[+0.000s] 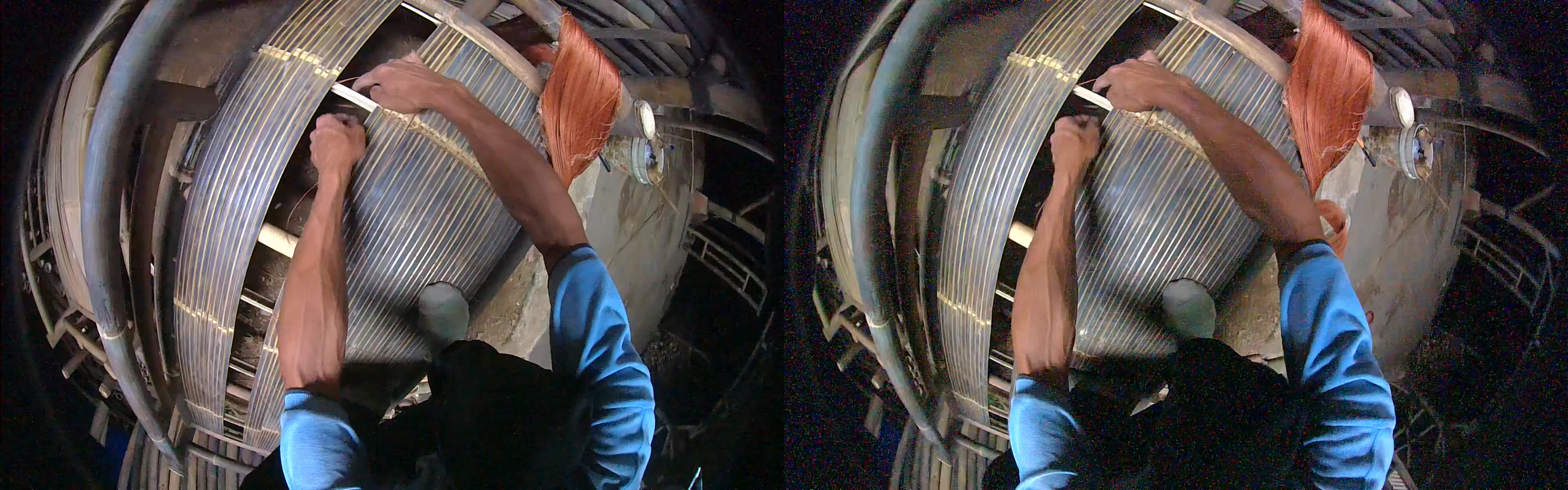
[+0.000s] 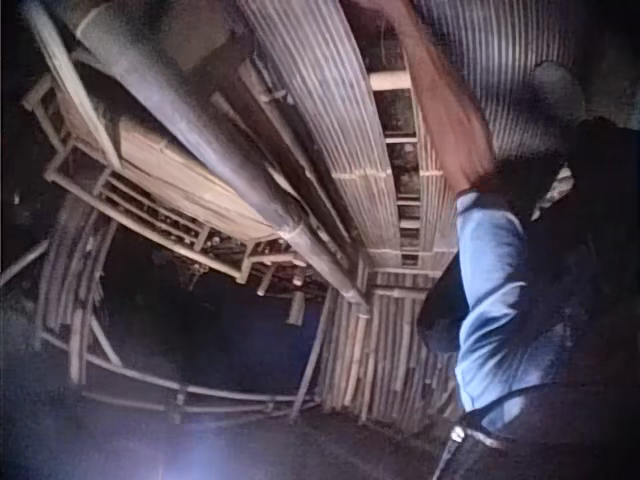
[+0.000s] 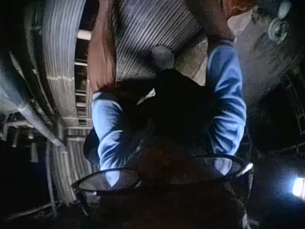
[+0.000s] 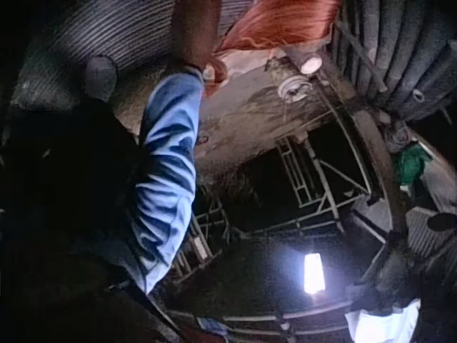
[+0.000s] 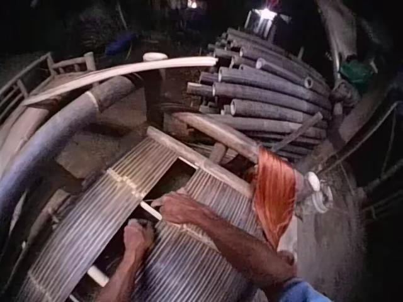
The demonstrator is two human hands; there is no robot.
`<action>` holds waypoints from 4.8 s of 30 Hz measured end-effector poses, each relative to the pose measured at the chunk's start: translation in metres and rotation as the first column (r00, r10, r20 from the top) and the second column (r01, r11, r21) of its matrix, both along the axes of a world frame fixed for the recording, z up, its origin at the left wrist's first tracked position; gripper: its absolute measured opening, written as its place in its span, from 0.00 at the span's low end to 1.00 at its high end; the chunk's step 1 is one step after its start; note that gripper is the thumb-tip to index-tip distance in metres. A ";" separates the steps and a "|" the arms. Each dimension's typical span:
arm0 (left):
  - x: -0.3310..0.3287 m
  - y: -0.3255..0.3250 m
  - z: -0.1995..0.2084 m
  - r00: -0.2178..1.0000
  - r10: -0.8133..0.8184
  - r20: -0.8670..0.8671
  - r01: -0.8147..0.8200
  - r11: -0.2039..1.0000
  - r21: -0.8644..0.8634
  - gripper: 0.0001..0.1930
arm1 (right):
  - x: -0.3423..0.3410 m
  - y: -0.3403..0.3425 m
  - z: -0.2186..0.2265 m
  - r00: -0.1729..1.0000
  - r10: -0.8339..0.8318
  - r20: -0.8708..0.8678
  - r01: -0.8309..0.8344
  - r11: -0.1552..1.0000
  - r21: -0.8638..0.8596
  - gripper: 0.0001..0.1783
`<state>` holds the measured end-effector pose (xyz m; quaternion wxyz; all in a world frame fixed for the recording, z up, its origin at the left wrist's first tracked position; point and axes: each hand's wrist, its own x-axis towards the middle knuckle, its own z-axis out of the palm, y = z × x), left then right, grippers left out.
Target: The person weaves a sheet of bamboo strips by hand, threading thin horizontal strips through fixed vertical supports and pulling them tight.
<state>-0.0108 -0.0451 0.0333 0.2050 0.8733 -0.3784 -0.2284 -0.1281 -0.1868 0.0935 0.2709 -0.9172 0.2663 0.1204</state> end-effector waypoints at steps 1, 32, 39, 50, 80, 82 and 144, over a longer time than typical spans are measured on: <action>0.023 0.002 -0.032 0.982 0.086 -0.167 -0.095 0.994 -0.048 0.16 | 0.023 0.007 0.002 0.999 0.030 0.026 -0.030 0.999 0.019 0.30; 0.013 0.055 0.041 0.870 0.095 -0.484 -0.130 0.991 -0.038 0.21 | -0.559 0.087 0.145 -0.509 -0.851 0.131 -0.127 0.224 0.966 0.27; 0.001 0.030 0.024 0.724 0.116 -0.680 -0.228 0.971 -0.077 0.21 | -0.643 0.122 0.095 -0.256 -0.516 0.817 0.933 -0.354 0.069 0.32; -0.003 0.005 0.044 0.238 0.286 -0.928 -0.338 0.920 0.197 0.21 | -0.096 0.093 0.000 0.699 -0.415 0.583 0.562 0.823 -0.088 0.25; -0.002 0.030 0.024 0.915 -0.096 -0.392 0.095 0.995 -0.023 0.22 | -0.056 0.117 0.015 0.403 -0.798 0.448 0.070 0.515 0.854 0.22; -0.001 0.045 0.050 0.973 -0.201 -0.109 0.183 0.970 -0.157 0.18 | -0.065 0.114 0.013 0.370 -0.858 0.357 0.112 0.423 0.899 0.24; 0.063 0.361 0.105 0.993 0.085 0.086 -0.075 0.991 -0.115 0.23 | 0.072 0.137 0.023 0.945 0.291 0.149 -0.324 0.897 0.302 0.16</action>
